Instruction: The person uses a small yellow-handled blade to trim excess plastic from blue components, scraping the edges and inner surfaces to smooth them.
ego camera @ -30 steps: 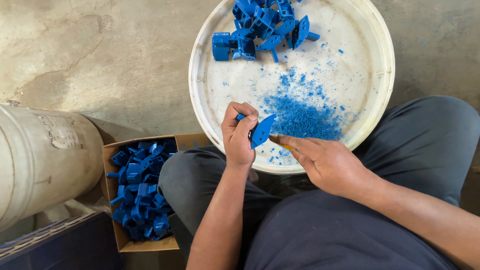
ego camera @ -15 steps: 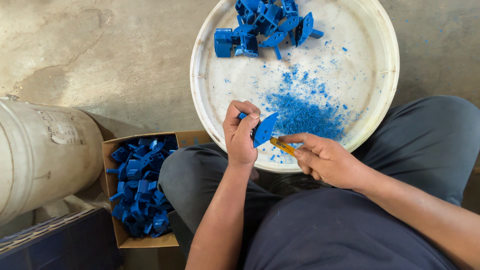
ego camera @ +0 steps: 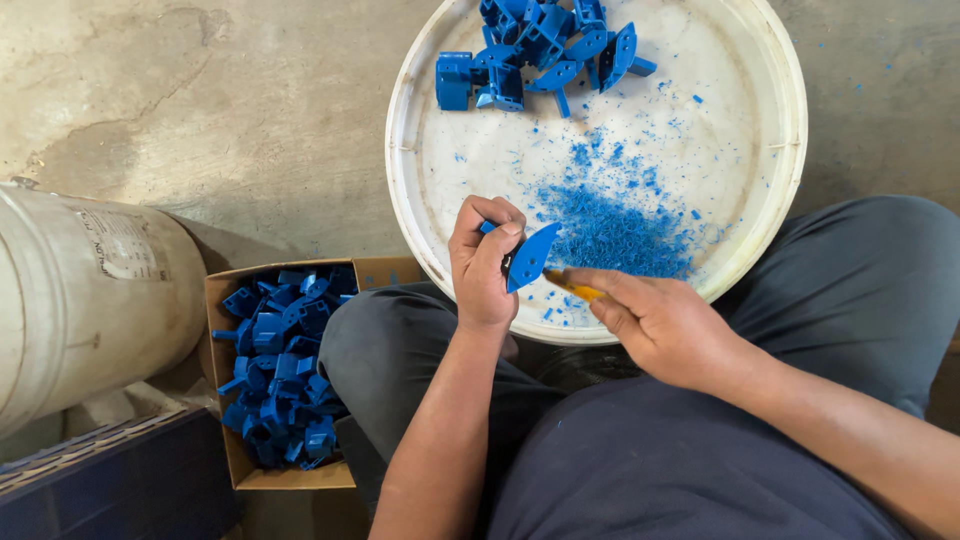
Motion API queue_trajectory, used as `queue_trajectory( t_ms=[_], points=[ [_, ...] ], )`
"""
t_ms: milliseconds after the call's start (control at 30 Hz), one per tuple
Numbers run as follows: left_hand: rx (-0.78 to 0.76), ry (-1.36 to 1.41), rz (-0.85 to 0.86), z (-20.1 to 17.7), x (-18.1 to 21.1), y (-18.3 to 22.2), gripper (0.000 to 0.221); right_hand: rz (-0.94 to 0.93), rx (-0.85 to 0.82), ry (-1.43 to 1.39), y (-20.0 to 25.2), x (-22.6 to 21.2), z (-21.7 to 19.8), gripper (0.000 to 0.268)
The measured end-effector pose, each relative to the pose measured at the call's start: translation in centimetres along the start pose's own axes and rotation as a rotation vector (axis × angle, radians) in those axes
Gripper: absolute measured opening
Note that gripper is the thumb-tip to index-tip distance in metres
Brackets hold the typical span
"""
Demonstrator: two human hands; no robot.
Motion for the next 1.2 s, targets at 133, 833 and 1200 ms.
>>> queue_trajectory(
  t_ms=[133, 833, 1200],
  points=[
    [-0.023, -0.034, 0.004, 0.3, 0.1, 0.1, 0.006, 0.434, -0.250, 0.193, 0.3, 2.5, 1.8, 0.043],
    [0.038, -0.123, -0.032, -2.3, -1.9, 0.7, 0.007, 0.050, -0.086, -0.040, 0.5, -0.1, 0.7, 0.038],
    [0.105, 0.026, -0.159, -1.9, -3.5, -0.8, 0.026, 0.123, -0.128, -0.474, -1.8, 4.0, 0.8, 0.044]
  ],
)
Point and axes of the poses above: each hand's wrist, its own y-axis away from the middle knuckle, its own z-axis out of the palm, x = y × z, the point moved 8 cm from there along -y, towards the middle knuckle, and after that the axes turned 14 degrees about z, right-handed, at the moved point
